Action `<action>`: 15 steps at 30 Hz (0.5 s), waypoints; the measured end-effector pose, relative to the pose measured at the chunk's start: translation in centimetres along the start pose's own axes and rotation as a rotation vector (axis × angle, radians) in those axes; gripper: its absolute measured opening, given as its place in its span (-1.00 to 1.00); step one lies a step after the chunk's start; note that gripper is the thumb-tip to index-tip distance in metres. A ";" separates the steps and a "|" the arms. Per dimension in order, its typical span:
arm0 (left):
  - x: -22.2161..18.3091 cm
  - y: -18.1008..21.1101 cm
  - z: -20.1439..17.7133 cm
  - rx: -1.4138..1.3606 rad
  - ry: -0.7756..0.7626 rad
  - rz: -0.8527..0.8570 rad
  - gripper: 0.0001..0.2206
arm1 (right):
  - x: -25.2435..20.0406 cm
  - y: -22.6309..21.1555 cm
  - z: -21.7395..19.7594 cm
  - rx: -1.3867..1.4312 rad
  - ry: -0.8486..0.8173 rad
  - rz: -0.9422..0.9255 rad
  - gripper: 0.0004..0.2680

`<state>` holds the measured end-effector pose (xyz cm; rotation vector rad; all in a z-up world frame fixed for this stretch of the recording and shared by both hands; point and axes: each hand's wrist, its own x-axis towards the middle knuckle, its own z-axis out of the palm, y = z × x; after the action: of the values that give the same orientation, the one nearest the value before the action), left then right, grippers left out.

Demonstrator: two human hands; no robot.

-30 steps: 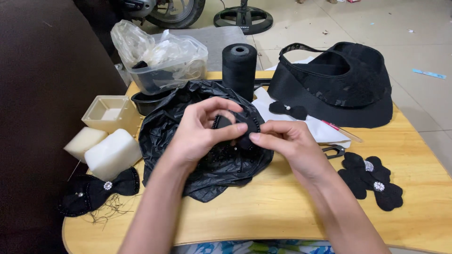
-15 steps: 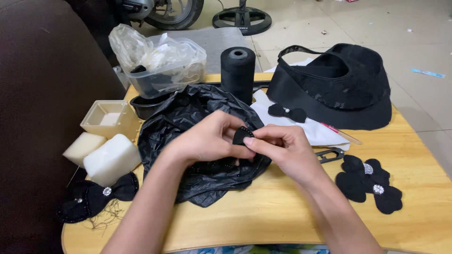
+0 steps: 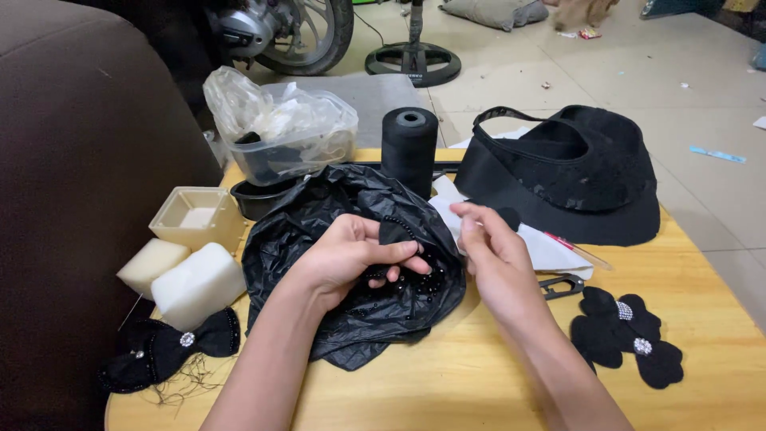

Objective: Sewing small black beads onto fabric bows at a repair bench

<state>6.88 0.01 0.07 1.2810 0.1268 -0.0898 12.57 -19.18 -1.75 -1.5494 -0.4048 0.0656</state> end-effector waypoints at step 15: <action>-1.7 -0.8 -1.3 -0.085 -0.034 0.020 -0.86 | 0.3 0.9 0.2 0.220 0.017 -0.036 -0.83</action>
<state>5.03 0.96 -0.84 1.1954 0.0873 -0.0879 13.00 -18.89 -2.55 -1.3246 -0.3980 0.0670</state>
